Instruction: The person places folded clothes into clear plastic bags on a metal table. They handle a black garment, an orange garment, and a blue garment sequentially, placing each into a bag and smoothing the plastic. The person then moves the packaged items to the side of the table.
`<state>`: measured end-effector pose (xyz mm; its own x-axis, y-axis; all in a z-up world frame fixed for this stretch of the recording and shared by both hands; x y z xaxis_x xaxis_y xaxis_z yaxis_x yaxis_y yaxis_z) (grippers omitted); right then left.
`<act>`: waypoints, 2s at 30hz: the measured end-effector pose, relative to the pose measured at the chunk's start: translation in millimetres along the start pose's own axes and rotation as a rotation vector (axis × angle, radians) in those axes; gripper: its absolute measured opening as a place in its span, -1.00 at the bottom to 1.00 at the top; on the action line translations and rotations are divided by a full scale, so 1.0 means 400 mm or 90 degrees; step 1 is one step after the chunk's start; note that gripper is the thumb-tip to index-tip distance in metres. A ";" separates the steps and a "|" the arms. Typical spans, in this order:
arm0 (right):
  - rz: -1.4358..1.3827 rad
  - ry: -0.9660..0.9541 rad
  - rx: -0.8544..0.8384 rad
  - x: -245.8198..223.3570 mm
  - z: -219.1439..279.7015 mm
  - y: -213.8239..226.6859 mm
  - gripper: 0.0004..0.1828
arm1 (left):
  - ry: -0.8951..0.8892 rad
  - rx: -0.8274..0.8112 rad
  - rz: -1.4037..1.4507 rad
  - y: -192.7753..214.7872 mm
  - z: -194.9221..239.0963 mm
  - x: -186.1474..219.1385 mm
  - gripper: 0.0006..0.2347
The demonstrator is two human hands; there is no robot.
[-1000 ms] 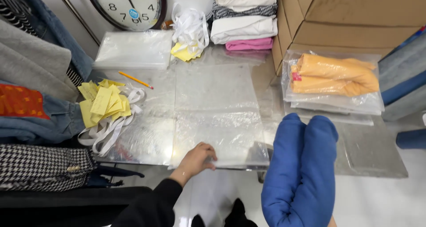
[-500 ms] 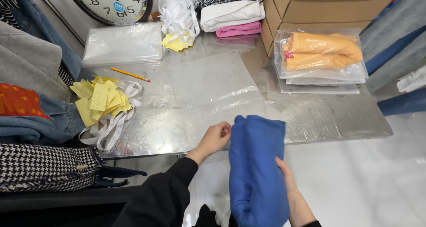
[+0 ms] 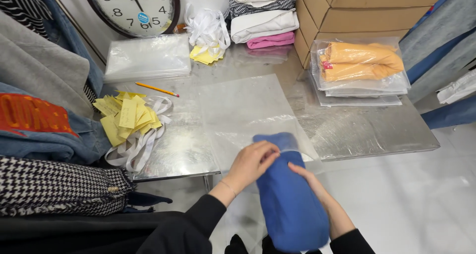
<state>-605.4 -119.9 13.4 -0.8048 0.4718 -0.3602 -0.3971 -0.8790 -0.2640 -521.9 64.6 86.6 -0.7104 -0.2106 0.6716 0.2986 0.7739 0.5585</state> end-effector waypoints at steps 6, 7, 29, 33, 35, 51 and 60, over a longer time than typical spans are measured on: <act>-0.009 0.016 -0.004 -0.041 -0.126 0.011 -0.42 | -0.080 -0.018 -0.003 0.013 0.044 0.111 -0.94; 0.175 0.236 0.008 -0.079 -0.255 0.090 -0.51 | -0.106 0.001 0.027 0.022 0.043 0.125 -0.93; -0.424 0.210 -0.015 -0.490 -0.353 -0.352 -0.51 | 0.093 0.233 -0.255 0.145 0.038 -0.204 -0.61; -0.426 0.134 0.327 -0.582 -0.335 -0.379 -0.08 | 0.023 0.202 -0.326 0.145 0.027 -0.182 -0.59; -0.503 0.171 0.333 -0.642 -0.377 -0.402 -0.15 | 0.007 0.179 -0.332 0.154 0.024 -0.167 -0.63; -0.426 0.218 0.168 -0.890 -0.657 -0.595 -0.01 | 0.557 -0.253 -0.015 0.013 0.178 -0.401 -0.42; -0.443 0.079 0.039 -0.928 -0.643 -0.642 -0.22 | 0.147 0.498 -0.276 0.113 0.046 -0.196 -0.70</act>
<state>-91.1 -51.2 -15.3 -0.3007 0.9262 -0.2273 -0.8276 -0.3719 -0.4205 -464.3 127.1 50.2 -0.4897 -0.6253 0.6076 -0.5394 0.7648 0.3523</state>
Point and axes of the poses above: each hand's wrist, its own z-axis away from the middle knuckle, its own y-axis out of the back of the hand, x = y × z, the point moved 4 cm from there along -z, towards the middle knuckle, and after that the axes turned 12 degrees about -y, right-handed, at the moved point
